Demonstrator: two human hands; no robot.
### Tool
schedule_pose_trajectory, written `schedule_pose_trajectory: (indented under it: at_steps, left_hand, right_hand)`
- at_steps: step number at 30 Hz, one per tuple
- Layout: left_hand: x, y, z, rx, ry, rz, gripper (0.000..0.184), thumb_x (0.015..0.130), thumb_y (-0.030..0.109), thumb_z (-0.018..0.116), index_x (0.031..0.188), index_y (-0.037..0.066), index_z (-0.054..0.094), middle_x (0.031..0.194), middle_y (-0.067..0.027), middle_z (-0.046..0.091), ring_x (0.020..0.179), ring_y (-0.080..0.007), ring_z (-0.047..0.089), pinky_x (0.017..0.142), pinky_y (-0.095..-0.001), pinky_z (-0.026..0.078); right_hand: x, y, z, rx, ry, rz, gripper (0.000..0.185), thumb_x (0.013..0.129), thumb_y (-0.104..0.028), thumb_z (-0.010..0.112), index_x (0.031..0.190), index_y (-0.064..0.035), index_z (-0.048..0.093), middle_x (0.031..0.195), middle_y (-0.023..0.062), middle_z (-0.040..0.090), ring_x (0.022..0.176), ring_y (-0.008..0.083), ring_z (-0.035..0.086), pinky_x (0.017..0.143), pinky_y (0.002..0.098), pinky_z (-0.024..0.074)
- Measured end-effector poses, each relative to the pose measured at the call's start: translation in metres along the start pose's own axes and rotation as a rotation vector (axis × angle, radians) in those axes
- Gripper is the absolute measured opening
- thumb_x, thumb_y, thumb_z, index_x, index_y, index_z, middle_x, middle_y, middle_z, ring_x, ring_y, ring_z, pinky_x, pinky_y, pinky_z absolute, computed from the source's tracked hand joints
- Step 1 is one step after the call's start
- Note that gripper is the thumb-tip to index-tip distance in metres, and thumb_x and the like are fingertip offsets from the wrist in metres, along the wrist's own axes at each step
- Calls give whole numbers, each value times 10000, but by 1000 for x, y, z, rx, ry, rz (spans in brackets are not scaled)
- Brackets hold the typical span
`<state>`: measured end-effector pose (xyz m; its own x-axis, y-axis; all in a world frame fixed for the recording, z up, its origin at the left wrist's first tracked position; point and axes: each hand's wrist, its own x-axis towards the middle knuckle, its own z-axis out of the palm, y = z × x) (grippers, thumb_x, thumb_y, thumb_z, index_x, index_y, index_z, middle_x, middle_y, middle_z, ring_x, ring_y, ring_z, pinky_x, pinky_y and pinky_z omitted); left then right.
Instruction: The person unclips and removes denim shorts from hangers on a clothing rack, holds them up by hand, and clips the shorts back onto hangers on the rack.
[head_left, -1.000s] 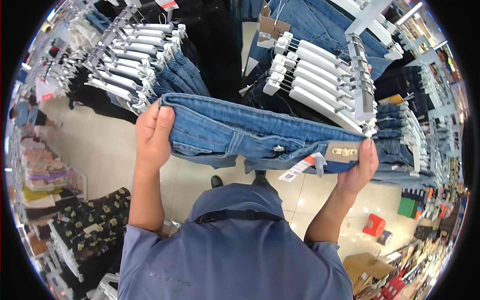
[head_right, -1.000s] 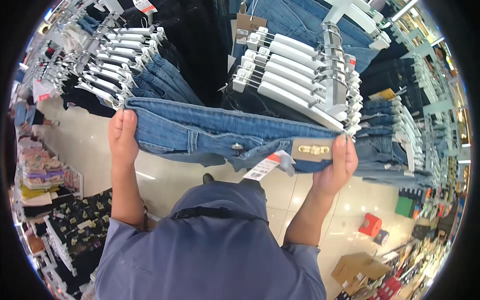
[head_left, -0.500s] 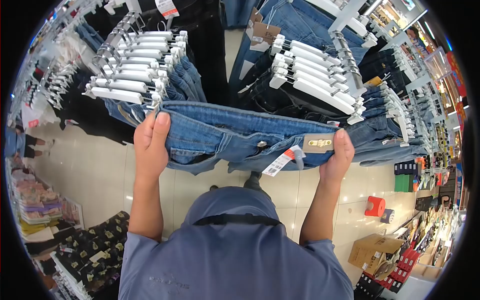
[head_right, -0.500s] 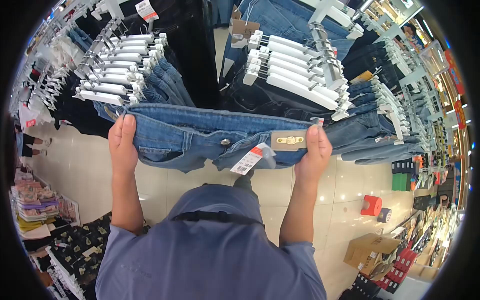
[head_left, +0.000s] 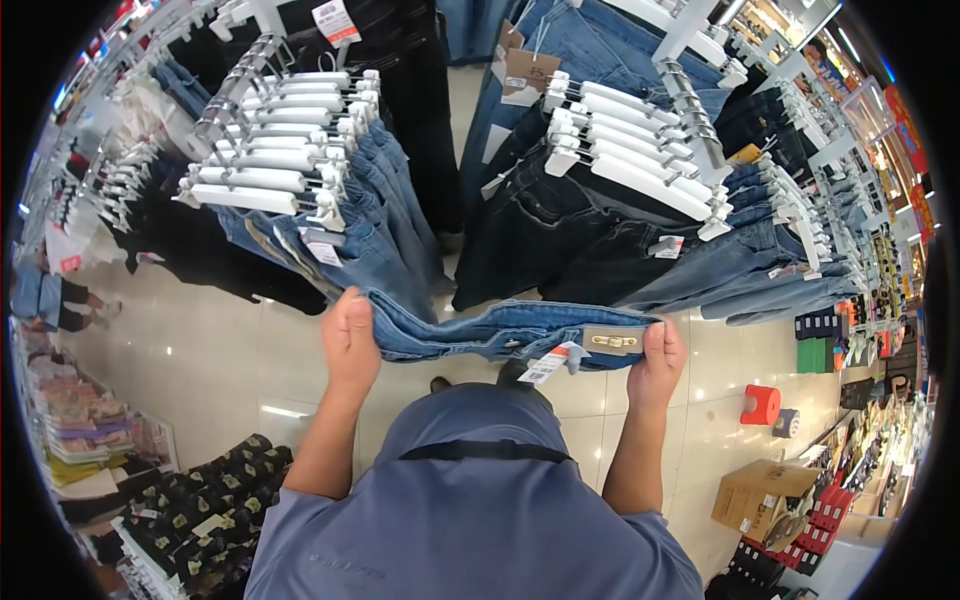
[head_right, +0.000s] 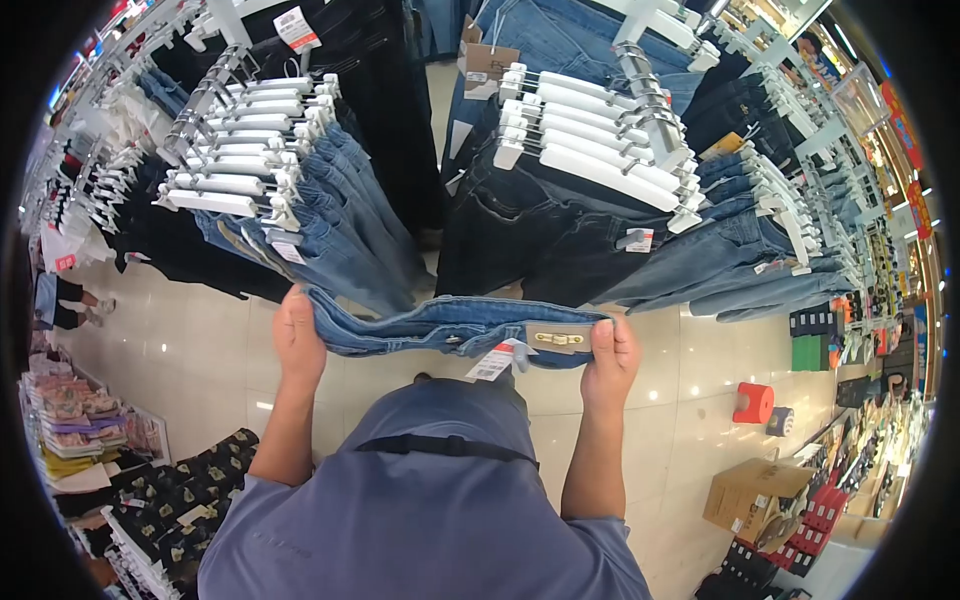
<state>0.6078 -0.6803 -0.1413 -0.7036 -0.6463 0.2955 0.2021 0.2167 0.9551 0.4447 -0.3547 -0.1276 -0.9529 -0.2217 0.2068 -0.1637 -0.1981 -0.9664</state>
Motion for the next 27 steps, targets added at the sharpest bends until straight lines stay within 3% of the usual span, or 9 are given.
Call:
schedule_pose_trajectory:
  at_steps: [3, 9, 18, 22, 27]
  left_hand:
    - [2, 18, 7, 53, -101, 18, 389, 856, 295, 767, 760, 33, 496, 650, 40, 478, 638, -49, 410, 564, -227, 356]
    - [12, 22, 13, 120, -81, -28, 266, 860, 142, 675, 721, 24, 481, 586, 9, 443, 612, -55, 392, 543, -251, 329]
    - [39, 27, 49, -3, -242, 19, 292, 913, 263, 554, 764, 18, 502, 604, 11, 415, 615, -67, 370, 551, -273, 284]
    - [45, 26, 70, -103, -424, -87, 296, 980, 310, 550, 888, 30, 522, 736, 23, 480, 717, -59, 403, 635, -244, 338]
    - [56, 24, 99, -309, -576, -163, 368, 1029, 393, 518, 1050, 27, 543, 951, 15, 567, 866, -54, 482, 803, -219, 415]
  right_hand:
    - [-2, -2, 0, -4, 11, -53, 288, 1017, -274, 567, 952, 4, 606, 874, 17, 607, 816, 84, 535, 791, 246, 427]
    - [-10, -6, 5, 10, 111, -72, 273, 1031, -249, 538, 944, 4, 592, 881, 32, 613, 817, 85, 543, 785, 243, 434]
    - [-7, -16, -19, 12, 244, -78, 272, 1040, -235, 518, 865, -32, 556, 830, 3, 580, 765, 62, 509, 736, 225, 420]
    - [4, -12, -41, 21, 328, -58, 290, 1019, -276, 568, 907, -10, 600, 837, -7, 571, 784, 66, 487, 753, 231, 398]
    - [35, 8, -75, 16, 365, -77, 250, 1020, -230, 564, 889, -19, 598, 823, -25, 552, 763, 56, 459, 715, 222, 372]
